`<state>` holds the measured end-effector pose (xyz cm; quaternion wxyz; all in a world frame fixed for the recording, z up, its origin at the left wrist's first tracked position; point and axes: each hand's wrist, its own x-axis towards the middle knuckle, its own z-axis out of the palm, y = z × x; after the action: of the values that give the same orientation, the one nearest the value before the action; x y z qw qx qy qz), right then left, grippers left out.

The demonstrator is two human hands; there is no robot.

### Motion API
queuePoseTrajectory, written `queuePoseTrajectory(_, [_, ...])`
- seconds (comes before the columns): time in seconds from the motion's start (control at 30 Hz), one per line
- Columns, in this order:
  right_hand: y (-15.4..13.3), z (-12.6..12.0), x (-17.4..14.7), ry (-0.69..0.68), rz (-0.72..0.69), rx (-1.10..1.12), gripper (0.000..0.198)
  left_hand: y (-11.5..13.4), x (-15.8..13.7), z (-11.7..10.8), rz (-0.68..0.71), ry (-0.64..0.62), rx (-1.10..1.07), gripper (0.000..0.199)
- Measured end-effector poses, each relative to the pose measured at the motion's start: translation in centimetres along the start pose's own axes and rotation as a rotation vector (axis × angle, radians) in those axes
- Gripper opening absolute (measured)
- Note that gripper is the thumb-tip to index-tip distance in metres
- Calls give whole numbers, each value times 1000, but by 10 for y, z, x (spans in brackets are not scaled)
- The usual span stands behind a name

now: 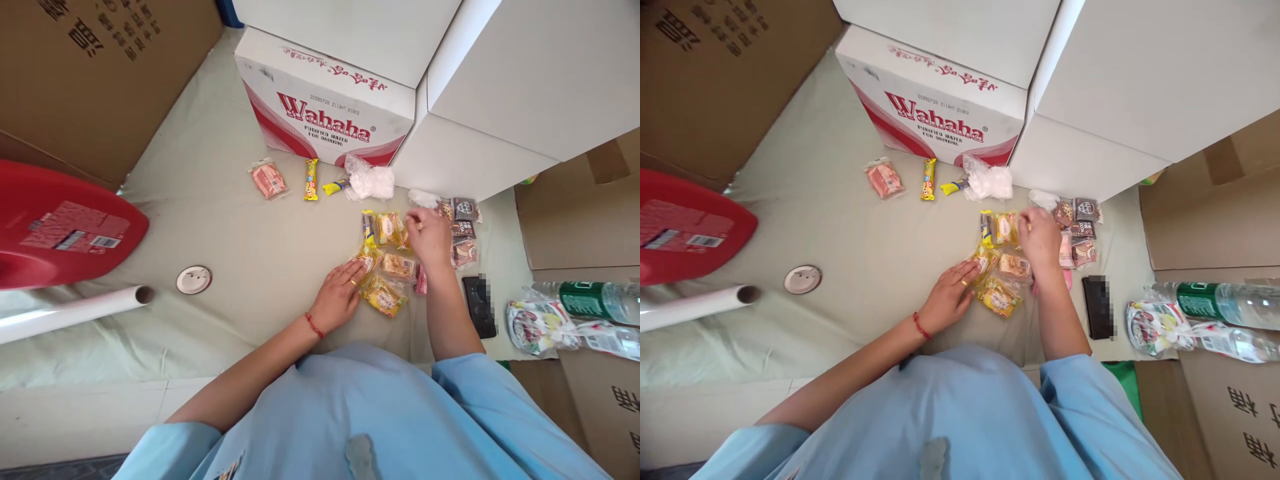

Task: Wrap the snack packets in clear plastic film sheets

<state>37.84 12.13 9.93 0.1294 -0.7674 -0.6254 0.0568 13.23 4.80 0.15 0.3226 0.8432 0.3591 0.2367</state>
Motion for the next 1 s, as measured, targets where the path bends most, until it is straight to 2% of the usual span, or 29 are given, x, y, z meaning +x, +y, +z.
queuePoseTrajectory(0.07, [23,7,27,116,113,-85,34,2,0,3,28,3,-85,72])
queuePoseTrajectory(0.17, [50,17,53,96,224,-114,26,5,-8,1,12,82,-114,70])
queuePoseTrajectory(0.23, [58,16,56,94,227,7,13,5,-16,-6,-20,181,-104,61])
queuePoseTrajectory(0.3, [56,10,48,137,241,310,10,4,-25,-17,-72,264,-145,46])
queuePoseTrajectory(0.37, [43,1,29,102,286,752,19,3,-32,-29,-150,311,-245,33])
queuePoseTrajectory(0.47, [11,-9,-10,-118,364,1306,29,4,-33,-44,-272,318,-501,29])
queuePoseTrajectory(0.57, [-27,-4,-50,-349,445,1539,28,5,-27,-50,-388,270,-863,47])
queuePoseTrajectory(0.63, [-50,7,-70,-492,474,1573,29,3,-23,-52,-449,217,-1037,62])
queuePoseTrajectory(0.7, [-68,19,-85,-601,465,1526,28,-1,-22,-54,-469,215,-1071,73])
queuePoseTrajectory(0.8, [-84,31,-97,-680,440,1412,25,-5,-26,-60,-373,312,-996,95])
queuePoseTrajectory(0.9, [-89,33,-100,-742,435,1343,24,-5,-33,-68,-242,300,-887,122])
queuePoseTrajectory(0.93, [-89,33,-100,-756,431,1330,24,-4,-34,-69,-236,280,-837,119])
queuePoseTrajectory(0.97, [-89,33,-101,-760,425,1322,24,-4,-35,-71,-257,269,-793,105])
queuePoseTrajectory(1.0, [-89,33,-101,-753,416,1317,25,-4,-35,-71,-303,271,-774,83])
